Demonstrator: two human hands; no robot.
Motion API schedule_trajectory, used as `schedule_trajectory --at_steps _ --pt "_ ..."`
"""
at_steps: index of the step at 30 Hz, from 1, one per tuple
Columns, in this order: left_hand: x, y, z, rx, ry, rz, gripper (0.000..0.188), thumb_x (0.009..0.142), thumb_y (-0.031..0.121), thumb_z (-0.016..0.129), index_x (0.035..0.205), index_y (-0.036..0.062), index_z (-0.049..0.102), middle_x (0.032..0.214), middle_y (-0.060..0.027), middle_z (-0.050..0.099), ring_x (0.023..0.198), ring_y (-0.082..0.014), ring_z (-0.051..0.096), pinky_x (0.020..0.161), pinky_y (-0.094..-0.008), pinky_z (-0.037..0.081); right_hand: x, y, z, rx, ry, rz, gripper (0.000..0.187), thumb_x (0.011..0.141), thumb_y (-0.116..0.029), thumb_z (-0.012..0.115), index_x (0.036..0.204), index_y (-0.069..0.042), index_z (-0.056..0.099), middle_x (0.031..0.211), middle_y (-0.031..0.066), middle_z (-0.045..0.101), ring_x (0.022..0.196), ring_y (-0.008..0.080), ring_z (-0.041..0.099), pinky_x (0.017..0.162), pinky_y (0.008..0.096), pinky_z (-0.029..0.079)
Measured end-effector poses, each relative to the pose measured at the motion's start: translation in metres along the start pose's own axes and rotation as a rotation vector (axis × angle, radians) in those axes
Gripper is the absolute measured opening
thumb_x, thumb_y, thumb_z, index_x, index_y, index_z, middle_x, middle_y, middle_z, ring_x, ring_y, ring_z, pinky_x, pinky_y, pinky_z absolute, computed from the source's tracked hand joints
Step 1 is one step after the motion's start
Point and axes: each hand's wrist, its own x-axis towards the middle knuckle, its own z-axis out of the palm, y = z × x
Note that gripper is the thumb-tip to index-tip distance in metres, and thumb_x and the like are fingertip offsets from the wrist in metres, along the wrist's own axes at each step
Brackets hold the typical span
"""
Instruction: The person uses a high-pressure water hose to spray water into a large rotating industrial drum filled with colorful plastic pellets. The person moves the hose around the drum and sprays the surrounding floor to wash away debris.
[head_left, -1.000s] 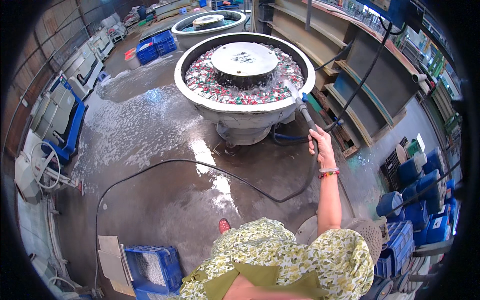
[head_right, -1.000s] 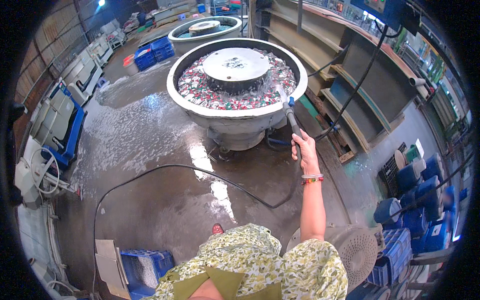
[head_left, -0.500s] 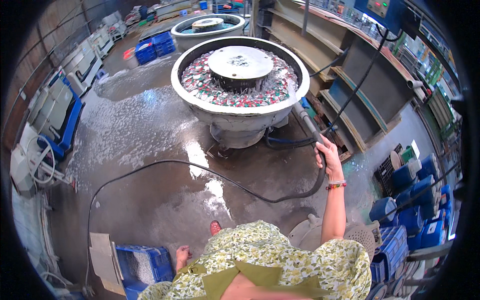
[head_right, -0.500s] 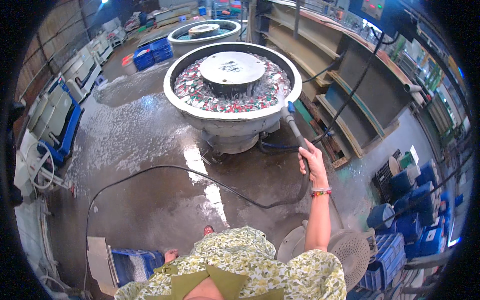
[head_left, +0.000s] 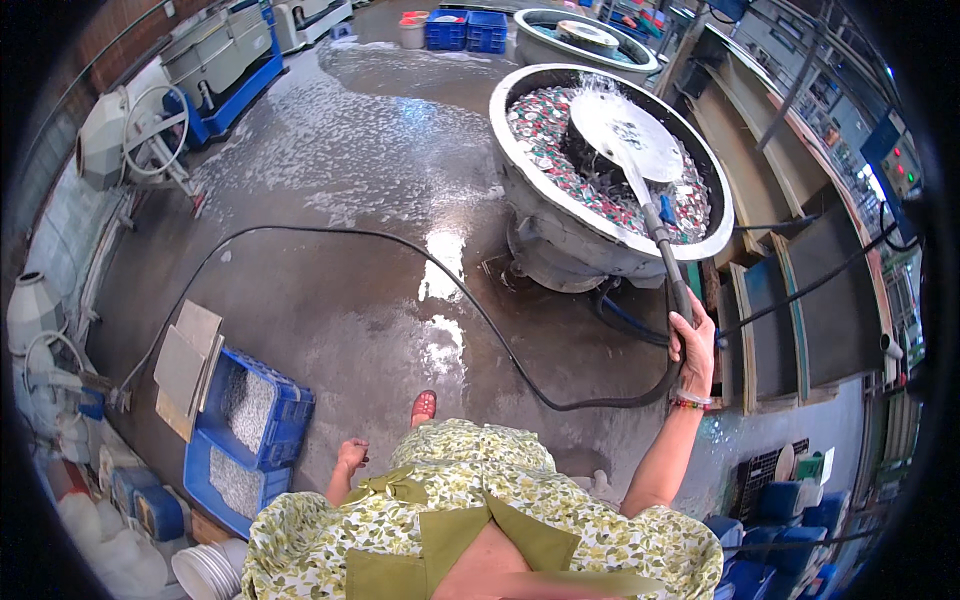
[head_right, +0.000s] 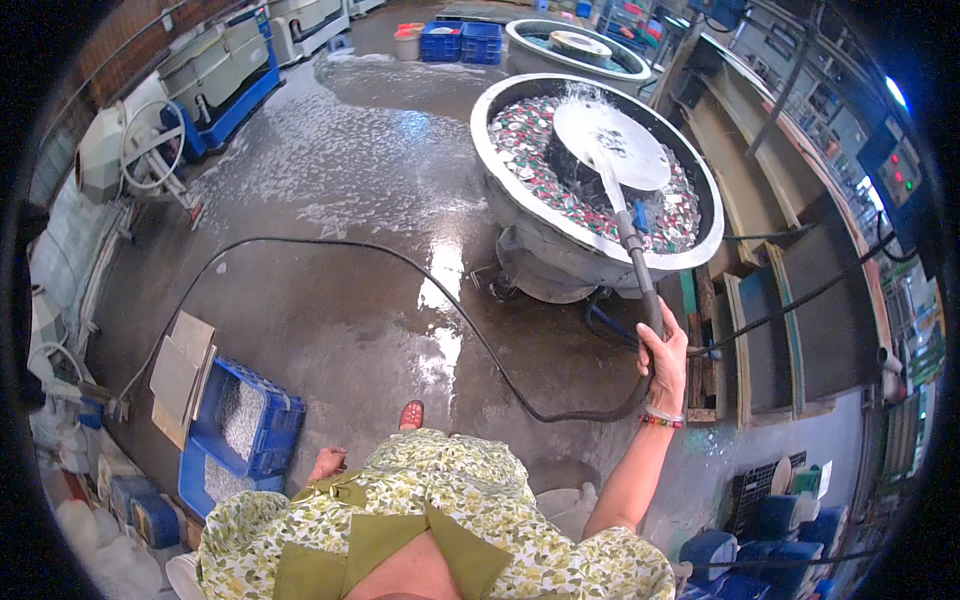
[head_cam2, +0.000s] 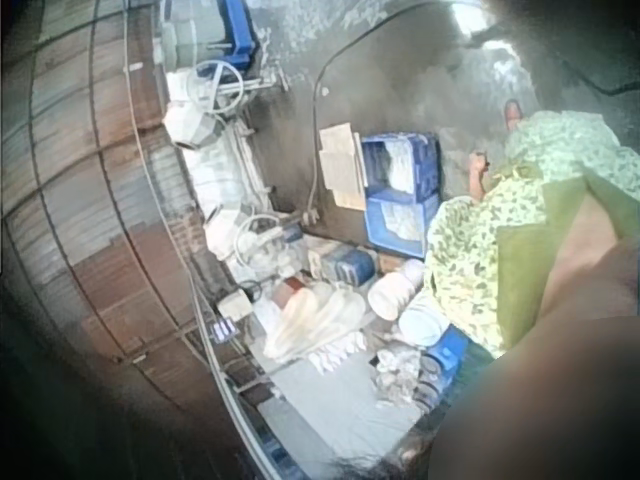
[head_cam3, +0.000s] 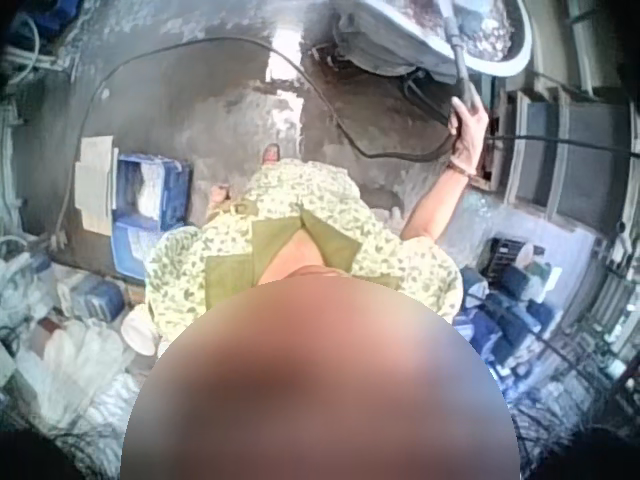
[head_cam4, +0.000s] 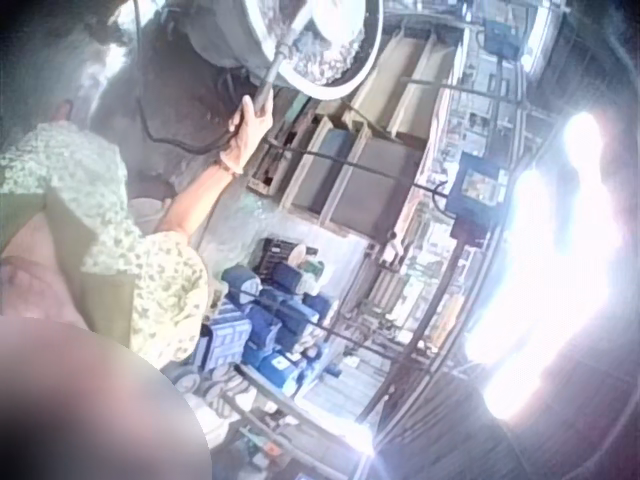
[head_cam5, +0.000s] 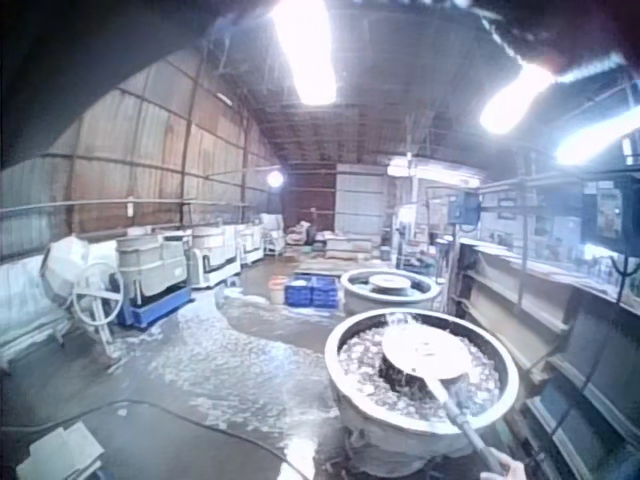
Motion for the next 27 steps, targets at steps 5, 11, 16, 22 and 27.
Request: schedule_trajectory --at_steps 5,11,16,22,27 --pt "-0.01 -0.038 0.016 -0.052 -0.042 -0.013 0.02 0.079 0.008 0.058 0.098 0.0064 0.063 0.077 -0.0081 0.063 0.06 -0.0196 0.062 0.052 -0.0328 0.052 0.022 0.009 0.016 -0.015 -0.072 0.058 0.059 0.08 -0.005 0.063 0.133 0.001 0.038 0.057 -0.0017 0.045 0.037 0.006 0.04 0.03 0.02 0.029" --pt "0.008 -0.094 0.041 -0.017 -0.058 0.031 0.014 0.077 0.006 0.061 0.089 0.0024 0.067 0.071 -0.008 0.063 0.059 -0.0183 0.061 0.055 -0.0327 0.053 0.028 0.019 0.003 -0.006 -0.122 0.119 0.055 0.082 -0.007 0.062 0.132 0.002 0.039 0.058 -0.0002 0.046 0.038 0.0067 0.04 0.03 0.0195 0.029" --pt "0.07 -0.149 0.028 -0.194 -0.299 -0.131 0.015 0.078 0.006 0.06 0.092 0.003 0.066 0.074 -0.0079 0.063 0.06 -0.019 0.061 0.055 -0.0324 0.052 0.029 0.023 -0.014 0.081 0.024 0.111 0.054 0.081 -0.006 0.062 0.13 0.002 0.04 0.06 -0.0005 0.047 0.038 0.0069 0.041 0.03 0.02 0.03" --pt "-0.022 -0.001 0.022 0.047 -0.041 -0.004 0.019 0.08 0.007 0.057 0.098 0.0054 0.064 0.076 -0.0074 0.063 0.061 -0.0213 0.063 0.051 -0.0334 0.051 0.016 0.03 -0.025 0.031 0.069 0.072 0.055 0.081 -0.007 0.063 0.13 0.001 0.041 0.059 -0.0004 0.047 0.038 0.0063 0.041 0.03 0.0205 0.031" --pt "0.015 -0.007 0.023 -0.104 -0.056 0.015 0.022 0.08 0.007 0.055 0.101 0.0064 0.063 0.075 -0.0072 0.063 0.061 -0.0202 0.063 0.05 -0.0323 0.051 0.014 0.029 -0.017 0.103 0.108 0.032 0.056 0.081 -0.005 0.063 0.131 0.001 0.04 0.062 0.0011 0.049 0.038 0.0067 0.041 0.03 0.0207 0.031"
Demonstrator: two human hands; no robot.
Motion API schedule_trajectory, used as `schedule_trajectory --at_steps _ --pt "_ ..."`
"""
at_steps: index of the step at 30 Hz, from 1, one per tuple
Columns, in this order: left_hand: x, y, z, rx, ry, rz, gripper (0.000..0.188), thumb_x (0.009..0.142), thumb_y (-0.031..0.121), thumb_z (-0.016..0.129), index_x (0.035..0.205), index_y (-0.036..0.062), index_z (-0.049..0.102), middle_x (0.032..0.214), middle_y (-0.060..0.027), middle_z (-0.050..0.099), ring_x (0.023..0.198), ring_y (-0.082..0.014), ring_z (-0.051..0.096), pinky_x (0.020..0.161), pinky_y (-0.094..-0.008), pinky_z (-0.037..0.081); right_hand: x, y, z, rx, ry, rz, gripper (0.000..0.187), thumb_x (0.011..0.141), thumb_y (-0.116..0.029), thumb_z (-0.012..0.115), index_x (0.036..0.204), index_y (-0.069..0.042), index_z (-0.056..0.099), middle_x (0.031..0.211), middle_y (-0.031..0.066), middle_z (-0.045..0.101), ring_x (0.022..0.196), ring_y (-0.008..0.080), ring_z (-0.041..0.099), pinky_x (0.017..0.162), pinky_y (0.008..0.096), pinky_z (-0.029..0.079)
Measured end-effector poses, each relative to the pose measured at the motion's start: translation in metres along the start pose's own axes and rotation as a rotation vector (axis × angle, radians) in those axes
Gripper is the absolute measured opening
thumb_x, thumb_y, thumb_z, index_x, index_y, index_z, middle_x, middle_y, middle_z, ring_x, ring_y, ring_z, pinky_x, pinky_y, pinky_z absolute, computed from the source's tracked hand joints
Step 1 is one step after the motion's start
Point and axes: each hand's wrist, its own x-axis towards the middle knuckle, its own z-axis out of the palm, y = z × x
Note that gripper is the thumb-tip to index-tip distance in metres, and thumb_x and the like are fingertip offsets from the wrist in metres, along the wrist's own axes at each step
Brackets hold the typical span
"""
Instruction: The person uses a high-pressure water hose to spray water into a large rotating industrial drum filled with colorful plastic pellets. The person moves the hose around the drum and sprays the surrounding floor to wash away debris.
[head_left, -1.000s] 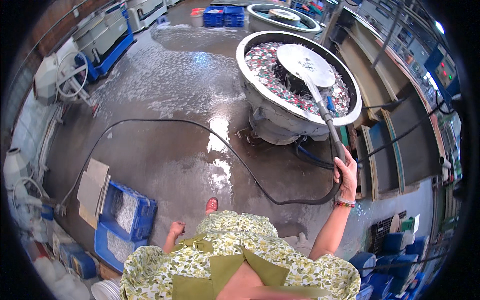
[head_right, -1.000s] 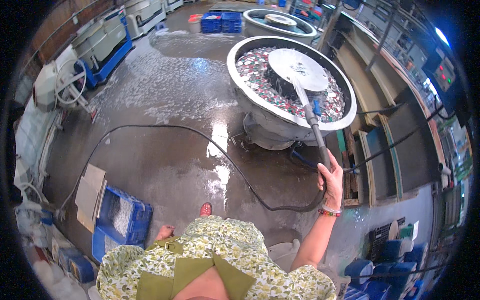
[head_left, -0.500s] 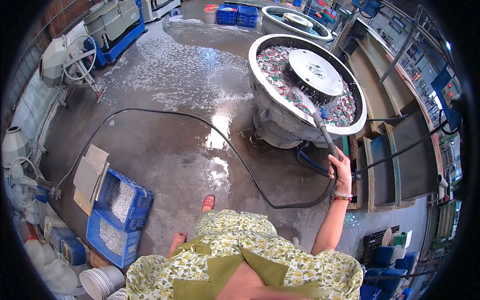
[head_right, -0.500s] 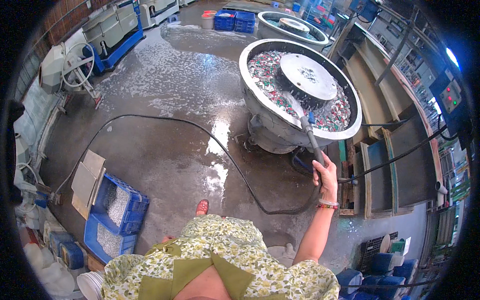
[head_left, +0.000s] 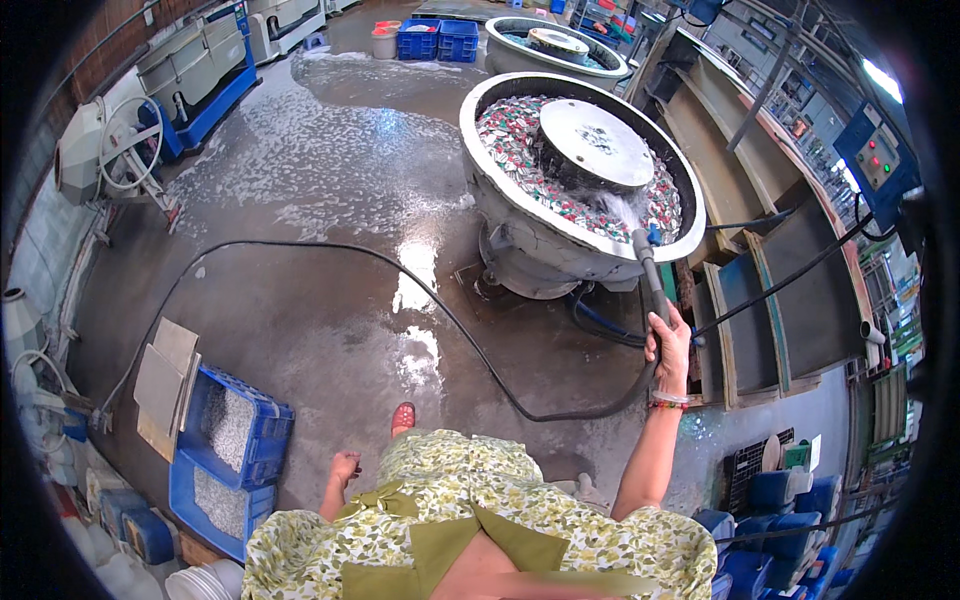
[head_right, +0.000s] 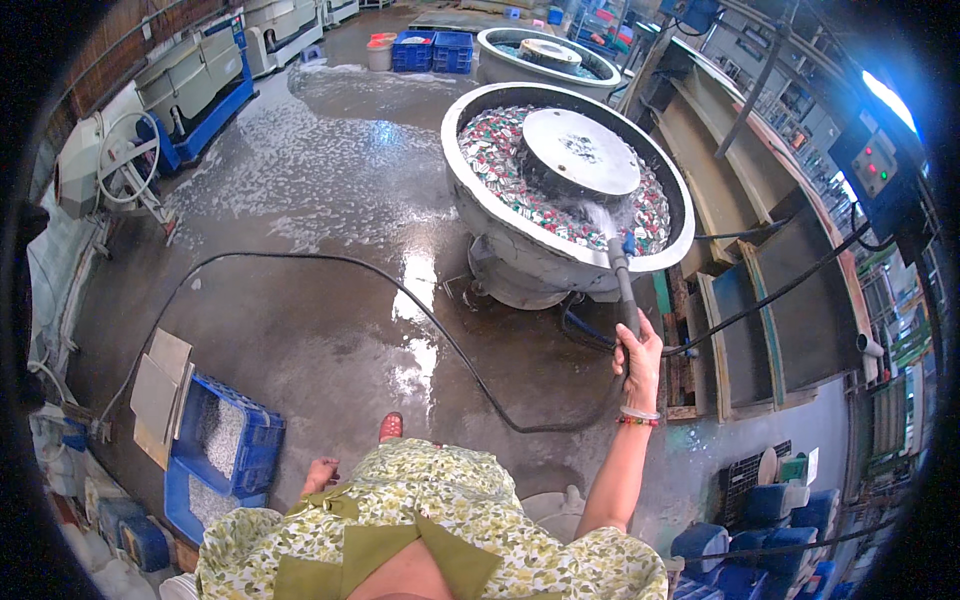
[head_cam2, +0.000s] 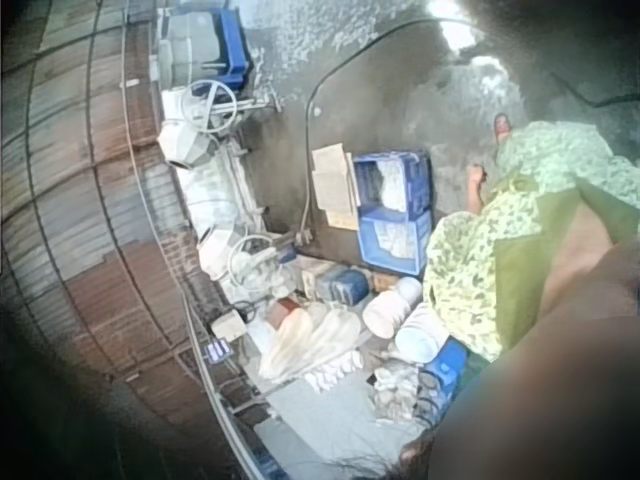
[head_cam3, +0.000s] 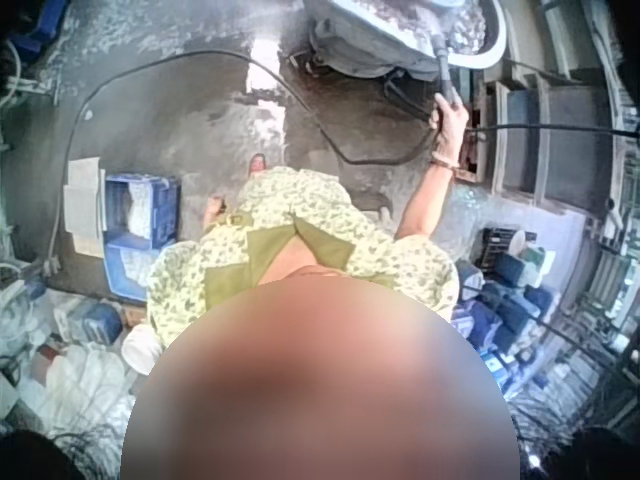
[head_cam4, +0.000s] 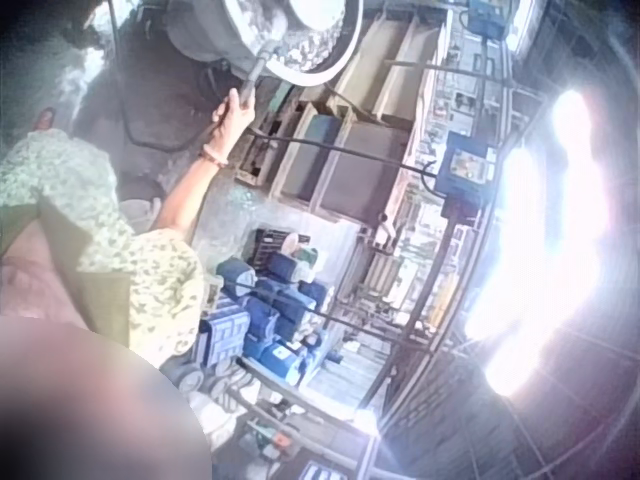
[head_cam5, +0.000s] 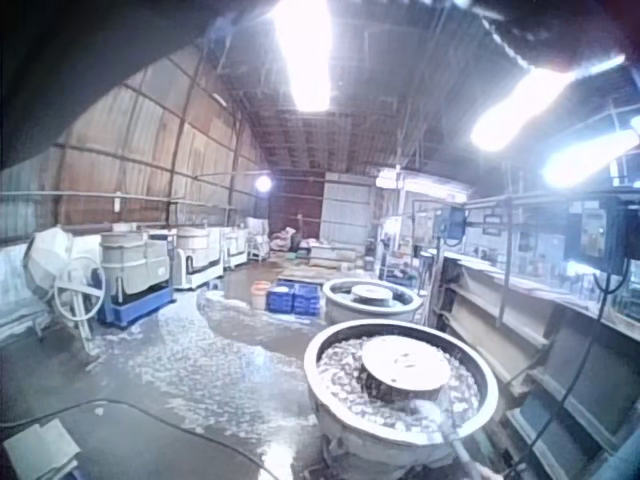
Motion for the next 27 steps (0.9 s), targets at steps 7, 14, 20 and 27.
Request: schedule_trajectory --at_steps 7,14,20,27 --pt "-0.009 -0.009 -0.003 0.058 -0.026 -0.016 0.018 0.08 0.012 0.058 0.096 0.0054 0.062 0.072 -0.0075 0.062 0.06 -0.0186 0.063 0.048 -0.0308 0.051 -0.004 -0.01 0.013 -0.022 0.048 -0.035 0.058 0.081 -0.004 0.062 0.134 -0.002 0.038 0.058 0.0001 0.048 0.037 0.0069 0.039 0.029 0.0207 0.031" --pt "-0.027 0.0 -0.024 0.257 -0.063 -0.087 0.017 0.081 0.015 0.059 0.093 0.0036 0.062 0.072 -0.0082 0.062 0.058 -0.019 0.062 0.048 -0.0311 0.05 0.006 -0.018 0.057 -0.042 0.013 -0.054 0.059 0.081 -0.004 0.063 0.134 0.0 0.038 0.06 -0.0001 0.048 0.037 0.007 0.039 0.029 0.0205 0.03" --pt "0.017 0.048 -0.059 0.155 -0.028 -0.009 0.022 0.08 0.008 0.056 0.101 0.0042 0.063 0.076 -0.0093 0.064 0.059 -0.0192 0.061 0.048 -0.0312 0.049 0.039 -0.015 0.119 -0.128 -0.141 -0.007 0.06 0.08 -0.005 0.063 0.133 0.003 0.037 0.058 0.0 0.048 0.035 0.0072 0.04 0.029 0.0208 0.03" --pt "0.115 0.089 -0.155 0.021 0.0 -0.028 0.023 0.078 0.008 0.057 0.1 0.0068 0.064 0.076 -0.0078 0.064 0.059 -0.0185 0.062 0.048 -0.0307 0.05 0.063 -0.009 0.209 -0.206 -0.128 0.054 0.058 0.079 -0.004 0.063 0.132 0.001 0.039 0.059 0.0 0.048 0.036 0.0069 0.04 0.029 0.021 0.029"
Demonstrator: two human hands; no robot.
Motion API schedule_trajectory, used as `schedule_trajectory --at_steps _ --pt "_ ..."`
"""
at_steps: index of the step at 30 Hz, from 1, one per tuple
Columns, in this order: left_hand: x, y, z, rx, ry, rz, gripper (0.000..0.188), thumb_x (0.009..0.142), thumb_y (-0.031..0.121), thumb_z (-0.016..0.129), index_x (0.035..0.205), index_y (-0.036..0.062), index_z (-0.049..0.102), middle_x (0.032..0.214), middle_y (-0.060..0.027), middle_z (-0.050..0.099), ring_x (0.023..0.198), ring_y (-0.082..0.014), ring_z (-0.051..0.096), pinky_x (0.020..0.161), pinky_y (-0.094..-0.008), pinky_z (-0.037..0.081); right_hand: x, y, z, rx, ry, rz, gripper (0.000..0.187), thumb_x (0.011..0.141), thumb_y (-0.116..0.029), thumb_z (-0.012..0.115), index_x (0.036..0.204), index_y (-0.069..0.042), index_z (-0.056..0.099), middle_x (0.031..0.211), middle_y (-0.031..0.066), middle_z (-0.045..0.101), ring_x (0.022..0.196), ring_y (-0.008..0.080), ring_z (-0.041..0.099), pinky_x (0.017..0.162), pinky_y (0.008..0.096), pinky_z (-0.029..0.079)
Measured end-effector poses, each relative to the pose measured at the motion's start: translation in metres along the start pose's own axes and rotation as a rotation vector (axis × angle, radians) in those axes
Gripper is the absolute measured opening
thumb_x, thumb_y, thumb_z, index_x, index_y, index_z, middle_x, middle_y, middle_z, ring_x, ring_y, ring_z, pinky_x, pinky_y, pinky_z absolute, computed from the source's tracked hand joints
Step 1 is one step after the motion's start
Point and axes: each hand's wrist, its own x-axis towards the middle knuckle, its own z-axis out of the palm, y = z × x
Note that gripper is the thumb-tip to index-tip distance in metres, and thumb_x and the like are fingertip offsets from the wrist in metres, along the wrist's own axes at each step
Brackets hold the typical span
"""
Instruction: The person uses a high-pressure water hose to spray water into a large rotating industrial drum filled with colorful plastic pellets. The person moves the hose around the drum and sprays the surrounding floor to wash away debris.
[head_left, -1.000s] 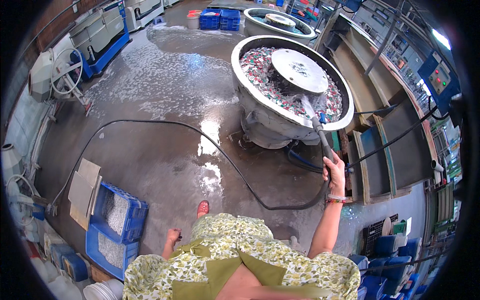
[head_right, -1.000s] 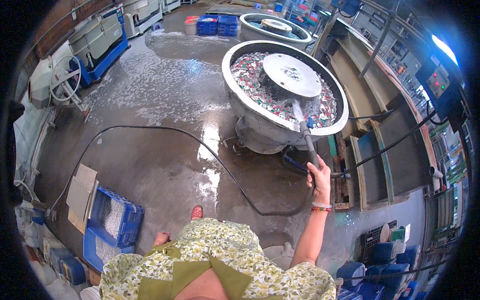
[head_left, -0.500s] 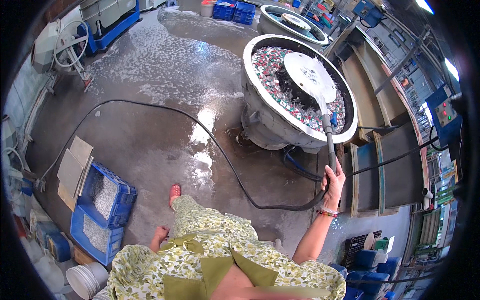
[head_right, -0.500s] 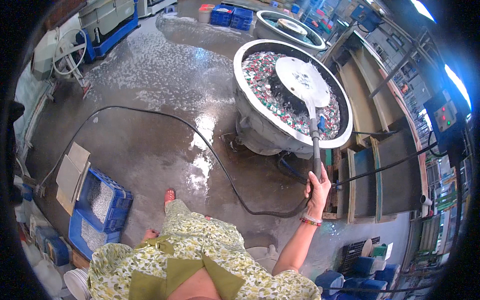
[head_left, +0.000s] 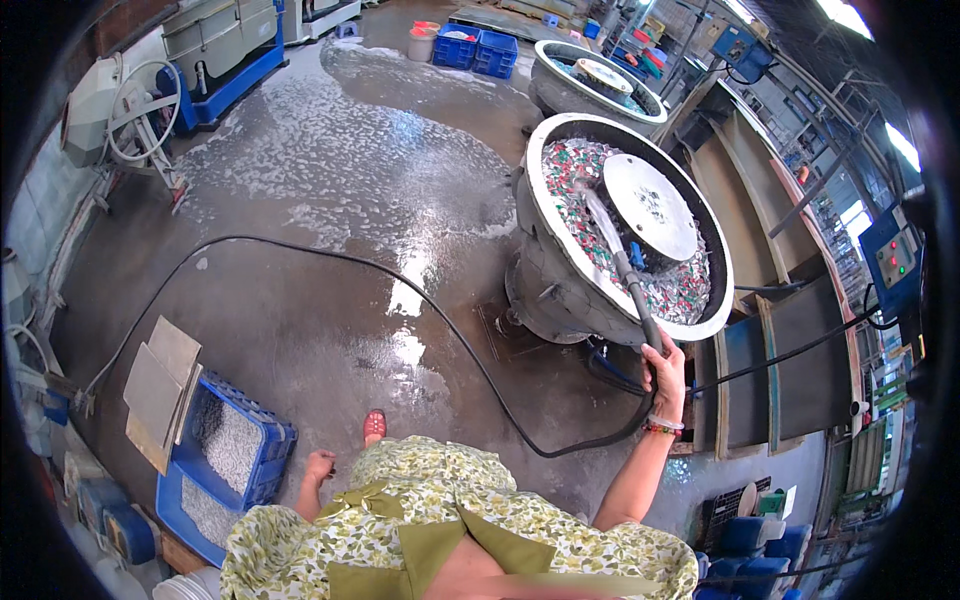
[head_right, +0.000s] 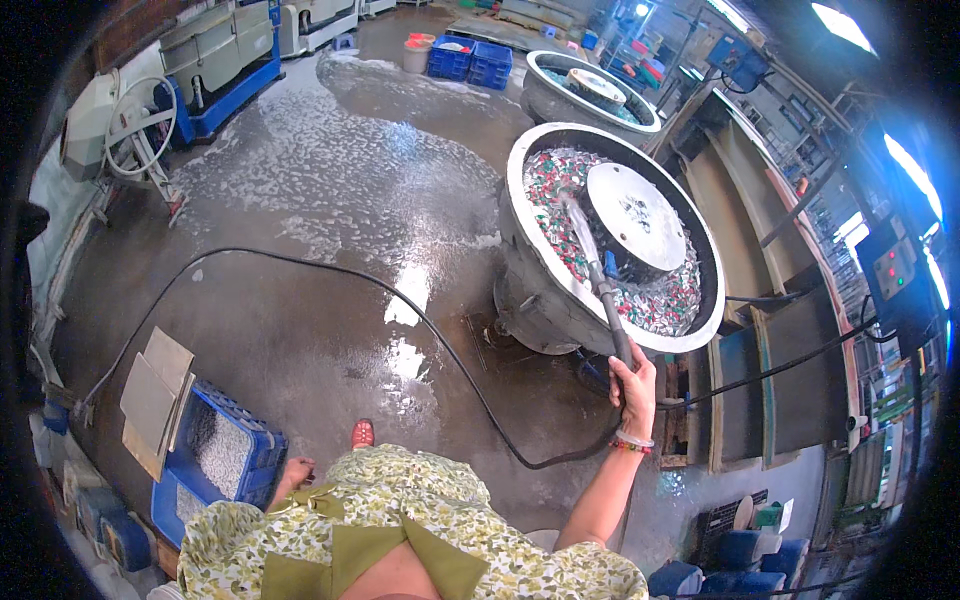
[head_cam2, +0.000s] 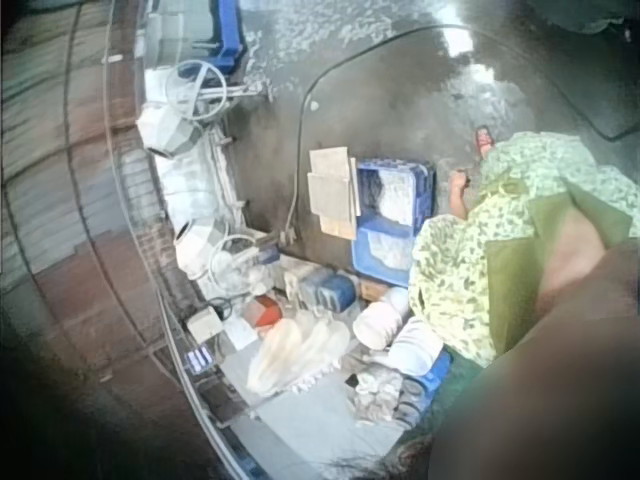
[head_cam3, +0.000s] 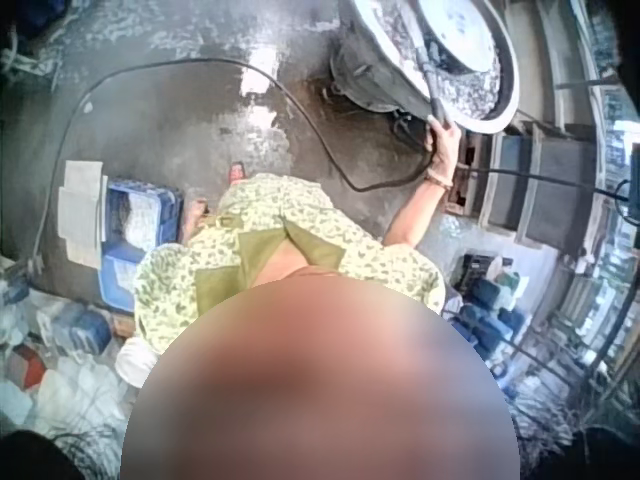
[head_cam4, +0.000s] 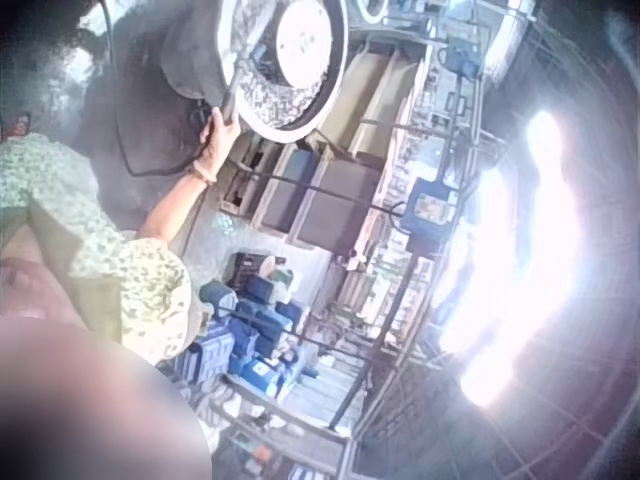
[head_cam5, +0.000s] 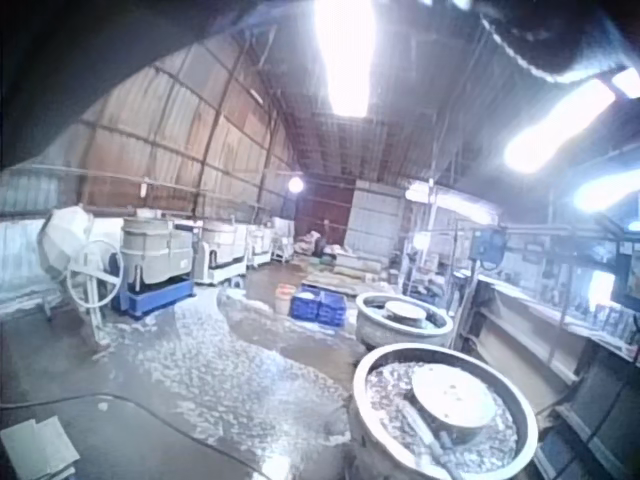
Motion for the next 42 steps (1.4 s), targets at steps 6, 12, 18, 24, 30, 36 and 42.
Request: schedule_trajectory --at_steps 6,12,18,24,30,36,42 --pt "0.045 0.034 -0.074 0.12 0.058 0.022 0.022 0.078 0.01 0.057 0.099 0.0067 0.065 0.078 -0.0095 0.066 0.062 -0.0184 0.064 0.052 -0.032 0.053 0.001 -0.01 0.047 -0.134 0.012 0.101 0.059 0.078 -0.006 0.064 0.133 -0.002 0.041 0.06 -0.0005 0.05 0.037 0.0063 0.04 0.03 0.0208 0.028" --pt "0.063 0.077 -0.129 0.155 0.056 0.098 0.023 0.077 0.008 0.057 0.098 0.006 0.065 0.078 -0.0093 0.066 0.06 -0.0182 0.063 0.051 -0.0314 0.052 0.003 -0.018 0.072 -0.198 0.137 0.067 0.056 0.079 -0.007 0.062 0.131 -0.002 0.043 0.059 -0.0009 0.049 0.036 0.0064 0.04 0.029 0.0208 0.027" --pt "0.118 0.05 -0.173 0.068 0.093 0.148 0.02 0.078 0.006 0.056 0.096 0.0047 0.064 0.073 -0.0092 0.064 0.054 -0.0182 0.061 0.047 -0.0312 0.05 0.009 -0.035 0.102 -0.191 0.222 -0.033 0.051 0.08 -0.007 0.06 0.129 -0.001 0.046 0.059 -0.0024 0.046 0.037 0.0059 0.039 0.03 0.0204 0.026" --pt "0.106 0.028 -0.152 -0.027 0.008 0.122 0.018 0.079 0.006 0.054 0.095 0.004 0.063 0.068 -0.0081 0.061 0.052 -0.0188 0.06 0.045 -0.0332 0.049 0.018 -0.032 0.126 -0.183 0.152 0.016 0.056 0.08 -0.008 0.061 0.132 0.0 0.041 0.057 -0.0031 0.046 0.037 0.0056 0.039 0.031 0.0208 0.027" --pt "0.115 -0.023 -0.115 0.091 -0.135 0.128 0.02 0.079 0.006 0.057 0.097 0.0025 0.064 0.068 -0.0084 0.061 0.056 -0.019 0.061 0.049 -0.0323 0.051 0.015 -0.031 0.128 -0.124 0.198 -0.004 0.061 0.079 -0.007 0.062 0.134 0.002 0.038 0.061 -0.0003 0.049 0.037 0.0069 0.042 0.03 0.0211 0.03" --pt "0.134 -0.022 -0.146 -0.135 -0.382 -0.035 0.019 0.08 0.006 0.056 0.098 0.0035 0.062 0.072 -0.0062 0.059 0.058 -0.0187 0.061 0.05 -0.0319 0.05 0.003 0.001 0.086 -0.043 0.382 0.058 0.062 0.079 -0.006 0.061 0.135 0.0 0.036 0.056 -0.0004 0.046 0.037 0.0081 0.042 0.03 0.0224 0.03" --pt "0.113 0.027 -0.142 -0.003 -0.117 0.022 0.019 0.083 0.008 0.054 0.101 0.0072 0.059 0.067 -0.0049 0.057 0.053 -0.0185 0.058 0.044 -0.0309 0.048 -0.009 0.021 0.053 0.028 0.54 0.08 0.051 0.08 -0.006 0.061 0.126 0.001 0.042 0.058 0.0006 0.048 0.037 0.0084 0.043 0.03 0.0223 0.031"
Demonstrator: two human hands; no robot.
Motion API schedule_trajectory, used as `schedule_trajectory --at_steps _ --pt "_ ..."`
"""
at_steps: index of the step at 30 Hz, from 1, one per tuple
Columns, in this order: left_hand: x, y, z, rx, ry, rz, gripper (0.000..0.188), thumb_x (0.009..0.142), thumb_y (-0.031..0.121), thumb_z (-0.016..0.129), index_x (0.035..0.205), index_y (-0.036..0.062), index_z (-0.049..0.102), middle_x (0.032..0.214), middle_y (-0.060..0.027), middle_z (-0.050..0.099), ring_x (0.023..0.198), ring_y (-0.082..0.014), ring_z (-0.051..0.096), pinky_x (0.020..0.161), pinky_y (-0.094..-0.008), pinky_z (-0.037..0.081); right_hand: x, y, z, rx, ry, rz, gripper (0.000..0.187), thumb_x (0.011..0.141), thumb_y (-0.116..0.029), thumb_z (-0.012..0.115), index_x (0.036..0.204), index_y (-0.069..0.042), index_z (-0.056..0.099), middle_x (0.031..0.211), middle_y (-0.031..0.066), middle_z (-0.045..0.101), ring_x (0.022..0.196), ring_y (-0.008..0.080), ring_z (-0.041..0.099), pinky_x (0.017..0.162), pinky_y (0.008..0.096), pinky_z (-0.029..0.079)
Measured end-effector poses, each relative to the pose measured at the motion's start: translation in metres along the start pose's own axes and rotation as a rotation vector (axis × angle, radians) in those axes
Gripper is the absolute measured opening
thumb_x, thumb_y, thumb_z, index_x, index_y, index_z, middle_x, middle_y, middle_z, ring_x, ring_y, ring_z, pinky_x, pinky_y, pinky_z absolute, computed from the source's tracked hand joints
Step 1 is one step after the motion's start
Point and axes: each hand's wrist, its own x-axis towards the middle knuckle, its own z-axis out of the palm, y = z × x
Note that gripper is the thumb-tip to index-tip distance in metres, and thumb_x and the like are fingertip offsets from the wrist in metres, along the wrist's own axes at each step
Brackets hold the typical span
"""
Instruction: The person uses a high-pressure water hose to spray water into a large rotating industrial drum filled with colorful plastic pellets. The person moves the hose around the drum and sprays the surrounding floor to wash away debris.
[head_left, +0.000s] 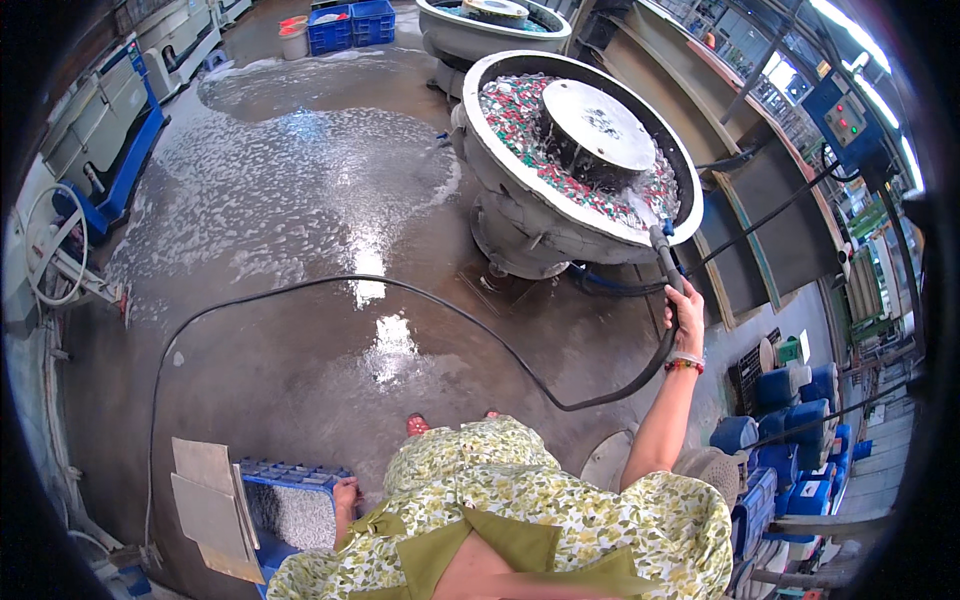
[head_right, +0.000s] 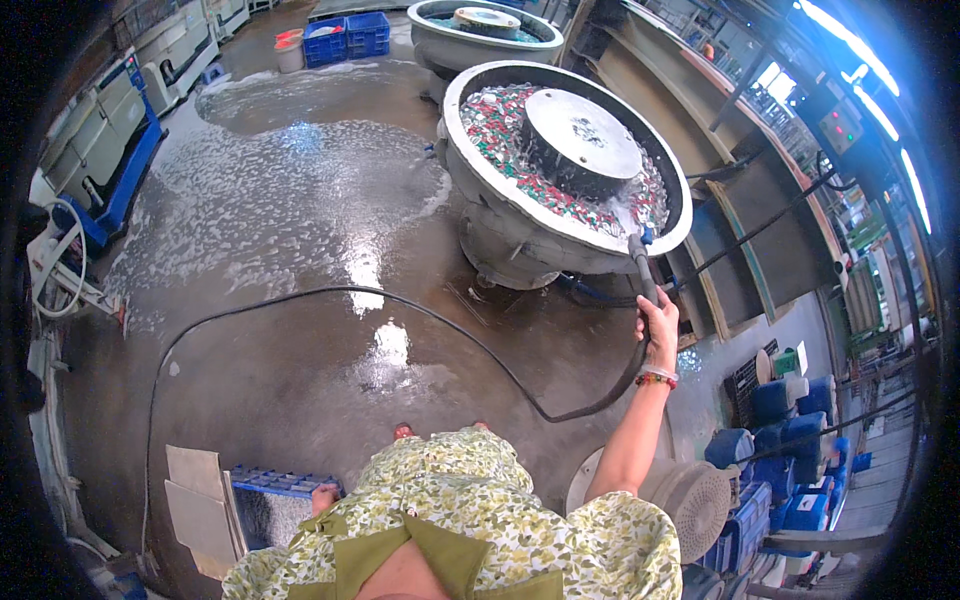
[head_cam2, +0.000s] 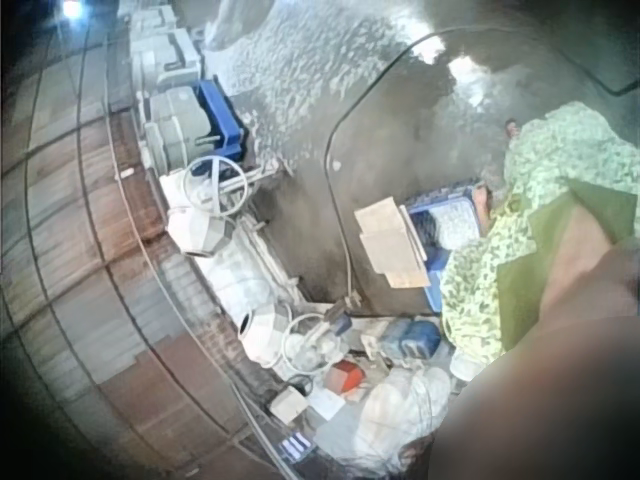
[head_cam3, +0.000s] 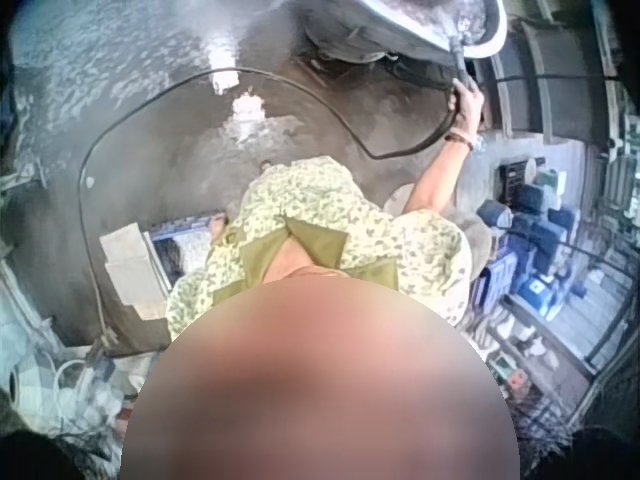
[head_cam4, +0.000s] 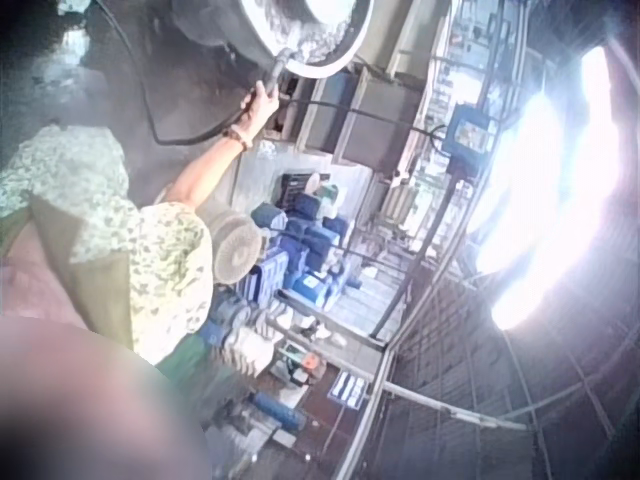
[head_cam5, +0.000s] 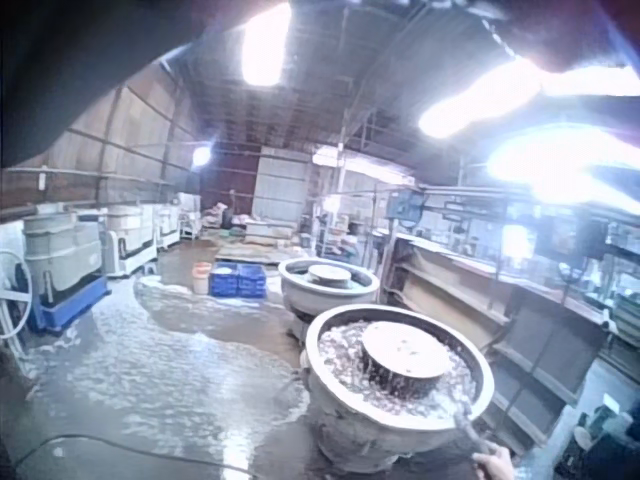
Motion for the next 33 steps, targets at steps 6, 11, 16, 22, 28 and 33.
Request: schedule_trajectory --at_steps 6,11,16,22,28,33 --pt "0.014 0.023 0.009 0.053 -0.028 0.007 0.021 0.084 0.008 0.052 0.104 0.0066 0.059 0.073 -0.0054 0.059 0.057 -0.017 0.06 0.046 -0.0315 0.05 -0.004 -0.008 0.001 0.017 0.007 -0.047 0.041 0.081 -0.007 0.062 0.118 0.001 0.047 0.059 0.0004 0.048 0.038 0.0077 0.043 0.03 0.0218 0.032" --pt "0.018 0.034 0.026 0.048 -0.074 0.085 0.02 0.083 0.009 0.054 0.103 0.0067 0.06 0.072 -0.0058 0.06 0.059 -0.0176 0.061 0.05 -0.0333 0.053 -0.001 -0.012 0.011 0.025 0.012 -0.077 0.052 0.081 -0.008 0.062 0.127 0.002 0.04 0.059 0.0007 0.047 0.038 0.0081 0.043 0.03 0.0223 0.032" --pt "0.003 0.037 0.038 0.121 -0.031 0.073 0.016 0.083 0.01 0.057 0.099 0.0059 0.06 0.07 -0.0064 0.059 0.057 -0.0193 0.061 0.05 -0.0345 0.052 -0.002 -0.015 0.017 0.015 -0.048 -0.113 0.062 0.081 -0.007 0.062 0.134 0.004 0.032 0.059 0.0015 0.048 0.038 0.0086 0.043 0.03 0.0227 0.032" --pt "0.031 -0.019 0.011 0.351 0.003 0.23 0.017 0.083 0.018 0.057 0.087 0.0034 0.063 0.065 -0.0095 0.06 0.058 -0.0227 0.061 0.055 -0.0396 0.051 -0.029 -0.035 0.016 0.047 -0.036 -0.099 0.061 0.08 -0.006 0.061 0.135 0.001 0.034 0.06 0.0014 0.049 0.038 0.0079 0.043 0.03 0.0216 0.033" --pt "0.07 -0.019 0.026 0.344 0.017 0.281 0.024 0.08 0.023 0.056 0.077 0.0002 0.063 0.066 -0.0154 0.061 0.062 -0.0263 0.061 0.06 -0.0415 0.048 -0.035 -0.062 0.058 0.081 -0.188 -0.106 0.064 0.08 -0.008 0.064 0.136 0.001 0.033 0.064 0.0011 0.051 0.038 0.0068 0.044 0.03 0.0211 0.031" --pt "0.085 0.009 0.002 0.329 0.015 0.295 0.024 0.079 0.022 0.056 0.074 -0.0009 0.062 0.068 -0.0186 0.062 0.063 -0.0296 0.06 0.06 -0.043 0.047 -0.053 -0.062 0.057 0.168 -0.182 -0.12 0.058 0.08 -0.009 0.064 0.131 0.002 0.039 0.063 0.0011 0.051 0.038 0.0054 0.043 0.029 0.0203 0.03"
